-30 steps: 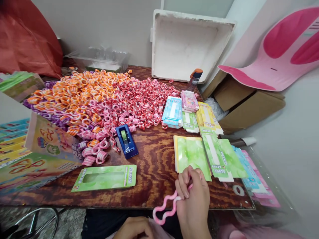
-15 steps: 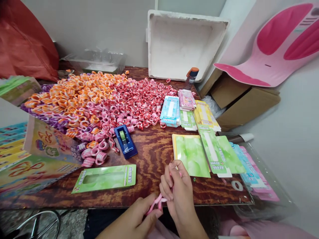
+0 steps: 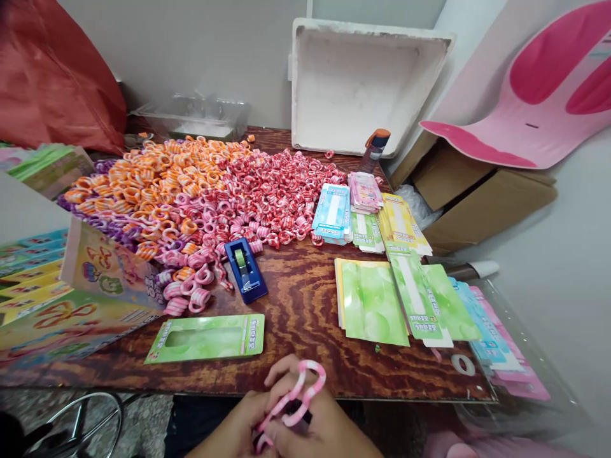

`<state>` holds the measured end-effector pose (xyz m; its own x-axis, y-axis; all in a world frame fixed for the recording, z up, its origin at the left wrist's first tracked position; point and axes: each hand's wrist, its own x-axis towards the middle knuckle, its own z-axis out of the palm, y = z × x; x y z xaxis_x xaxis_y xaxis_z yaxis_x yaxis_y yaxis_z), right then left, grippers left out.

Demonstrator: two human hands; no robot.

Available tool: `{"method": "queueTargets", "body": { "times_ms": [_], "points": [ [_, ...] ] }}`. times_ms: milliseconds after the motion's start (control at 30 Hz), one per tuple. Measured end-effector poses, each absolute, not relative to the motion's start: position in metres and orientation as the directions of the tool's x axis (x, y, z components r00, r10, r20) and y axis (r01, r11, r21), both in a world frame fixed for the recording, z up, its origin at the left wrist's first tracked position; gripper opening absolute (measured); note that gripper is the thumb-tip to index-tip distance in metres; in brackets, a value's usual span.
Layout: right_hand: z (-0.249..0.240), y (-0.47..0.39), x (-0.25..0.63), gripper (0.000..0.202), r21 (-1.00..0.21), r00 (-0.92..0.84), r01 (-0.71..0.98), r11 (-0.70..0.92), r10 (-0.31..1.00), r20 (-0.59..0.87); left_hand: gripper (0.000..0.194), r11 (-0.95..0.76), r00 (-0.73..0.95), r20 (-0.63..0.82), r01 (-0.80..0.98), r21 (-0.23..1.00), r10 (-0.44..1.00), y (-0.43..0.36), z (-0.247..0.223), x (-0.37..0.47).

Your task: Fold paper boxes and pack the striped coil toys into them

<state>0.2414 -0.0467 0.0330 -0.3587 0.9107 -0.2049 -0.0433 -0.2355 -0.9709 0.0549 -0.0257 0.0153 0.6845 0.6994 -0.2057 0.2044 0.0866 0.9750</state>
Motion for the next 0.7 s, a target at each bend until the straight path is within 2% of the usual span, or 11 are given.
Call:
{"method": "queueTargets", "body": {
  "times_ms": [100,167,233,300,367,433,500,600,700],
  "points": [
    [0.024,-0.046,0.24,0.017,-0.969,-0.203,-0.162,-0.187,0.967,-0.152,0.024,-0.009,0.659,-0.155,0.238,0.971,0.736,-0.018,0.014,0.043],
    [0.019,-0.041,0.246,0.018,-0.955,-0.05,-0.256,-0.147,0.989,-0.139,0.031,-0.218,0.586,-0.04,0.363,0.906,0.81,-0.005,0.009,0.027],
    [0.016,-0.035,0.253,0.016,-0.934,0.054,-0.324,-0.15,0.983,-0.177,0.043,-0.421,0.48,0.117,0.596,0.684,0.87,0.012,-0.001,0.006],
    [0.015,-0.031,0.256,0.019,-0.922,0.114,-0.358,-0.15,0.973,-0.203,0.056,-0.488,0.455,0.183,0.767,0.417,0.872,0.029,-0.013,-0.014],
    [0.014,-0.028,0.254,0.023,-0.929,0.149,-0.335,-0.156,0.965,-0.216,0.065,-0.512,0.496,0.141,0.787,0.344,0.857,0.042,-0.022,-0.029],
    [0.013,-0.027,0.25,0.024,-0.941,0.158,-0.292,-0.172,0.961,-0.225,0.066,-0.53,0.534,0.108,0.754,0.388,0.838,0.046,-0.024,-0.036],
    [0.014,-0.027,0.246,0.02,-0.948,0.156,-0.279,-0.15,0.967,-0.199,0.067,-0.534,0.551,0.124,0.691,0.487,0.826,0.043,-0.019,-0.036],
    [0.023,-0.026,0.246,0.012,-0.95,0.16,-0.311,0.031,0.987,-0.02,0.069,-0.525,0.536,0.207,0.552,0.648,0.818,0.032,-0.001,-0.03],
    [0.045,-0.023,0.245,0.012,-0.935,0.157,-0.3,0.19,0.976,0.148,0.065,-0.557,0.519,0.322,0.395,0.731,0.792,0.027,0.012,-0.02]
  ]
}}
